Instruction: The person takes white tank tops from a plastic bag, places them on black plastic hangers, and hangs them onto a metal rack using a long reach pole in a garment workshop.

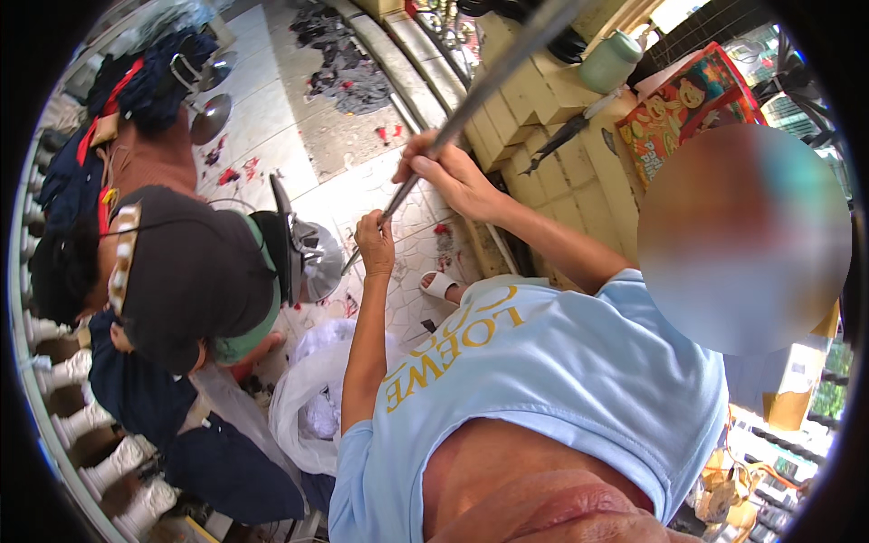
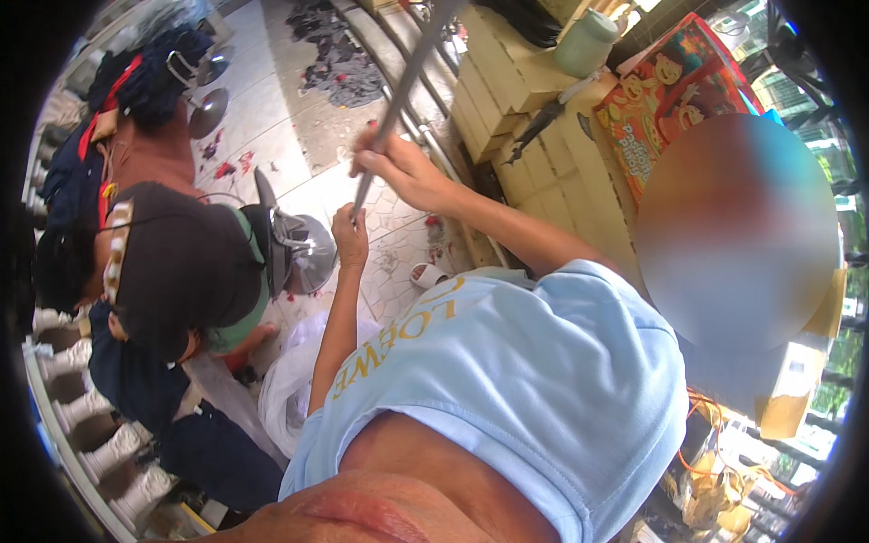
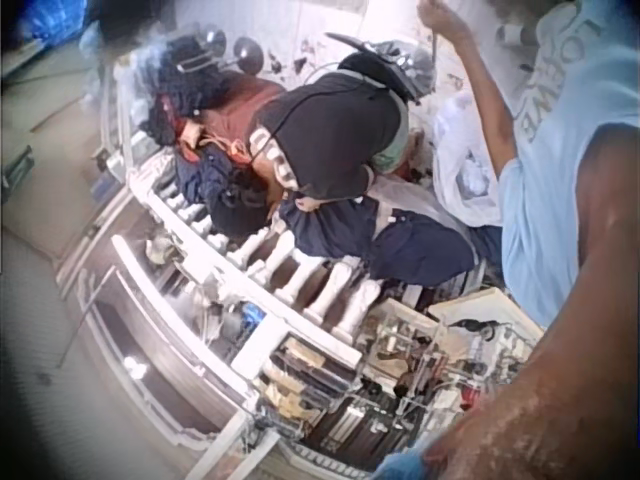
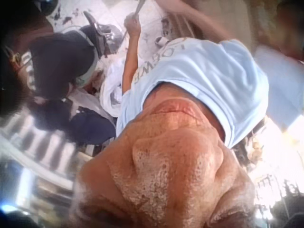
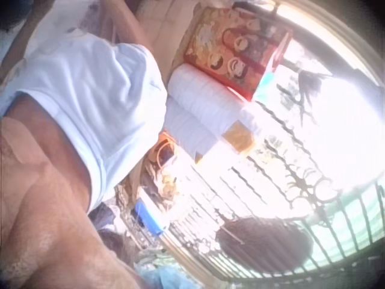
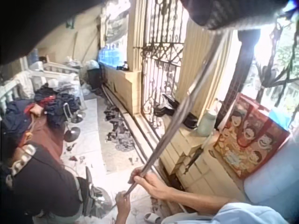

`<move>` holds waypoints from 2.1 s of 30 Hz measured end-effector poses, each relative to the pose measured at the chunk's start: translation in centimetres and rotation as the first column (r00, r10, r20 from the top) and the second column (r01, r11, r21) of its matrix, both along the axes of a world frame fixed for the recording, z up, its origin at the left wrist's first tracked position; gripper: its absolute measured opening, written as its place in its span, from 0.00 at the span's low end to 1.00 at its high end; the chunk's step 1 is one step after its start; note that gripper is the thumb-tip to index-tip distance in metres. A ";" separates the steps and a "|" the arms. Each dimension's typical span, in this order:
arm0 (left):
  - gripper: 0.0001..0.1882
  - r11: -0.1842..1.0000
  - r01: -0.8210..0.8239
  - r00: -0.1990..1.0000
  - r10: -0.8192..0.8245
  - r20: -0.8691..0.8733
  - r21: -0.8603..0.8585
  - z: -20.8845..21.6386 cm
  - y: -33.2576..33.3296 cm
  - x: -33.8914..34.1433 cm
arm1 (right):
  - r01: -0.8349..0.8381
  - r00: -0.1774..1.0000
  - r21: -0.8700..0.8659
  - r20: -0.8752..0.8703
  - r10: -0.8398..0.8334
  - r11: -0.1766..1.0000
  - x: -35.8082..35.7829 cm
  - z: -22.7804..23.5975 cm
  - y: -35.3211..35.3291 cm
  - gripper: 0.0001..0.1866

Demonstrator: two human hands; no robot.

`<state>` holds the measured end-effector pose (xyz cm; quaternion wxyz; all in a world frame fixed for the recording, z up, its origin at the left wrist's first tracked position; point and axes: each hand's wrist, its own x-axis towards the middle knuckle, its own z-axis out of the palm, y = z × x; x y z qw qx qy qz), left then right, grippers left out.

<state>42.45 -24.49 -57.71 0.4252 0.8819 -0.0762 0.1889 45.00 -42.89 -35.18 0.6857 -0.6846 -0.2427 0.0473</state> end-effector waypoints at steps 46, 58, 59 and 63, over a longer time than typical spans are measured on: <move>0.21 0.004 -0.892 -0.292 0.758 -0.583 0.452 -32.0 30.3 -52.4 | -0.707 0.611 -0.428 -0.770 0.182 0.563 -14.3 -26.7 4.0 0.10; 0.11 0.128 -0.987 0.161 0.874 -0.459 -0.101 6.8 24.9 -48.5 | -0.822 0.506 -0.358 -0.099 0.857 0.443 -23.9 -21.1 28.2 0.23; 0.10 0.225 -0.971 0.239 0.918 -0.317 -0.083 8.9 24.8 -49.0 | -0.766 0.515 -0.351 0.165 0.841 0.538 -25.3 -20.5 30.3 0.26; 0.10 0.357 -0.917 0.385 0.909 -0.161 -0.177 20.7 23.2 -47.5 | -0.741 0.365 -0.387 0.453 0.813 0.548 -27.2 -13.3 36.2 0.29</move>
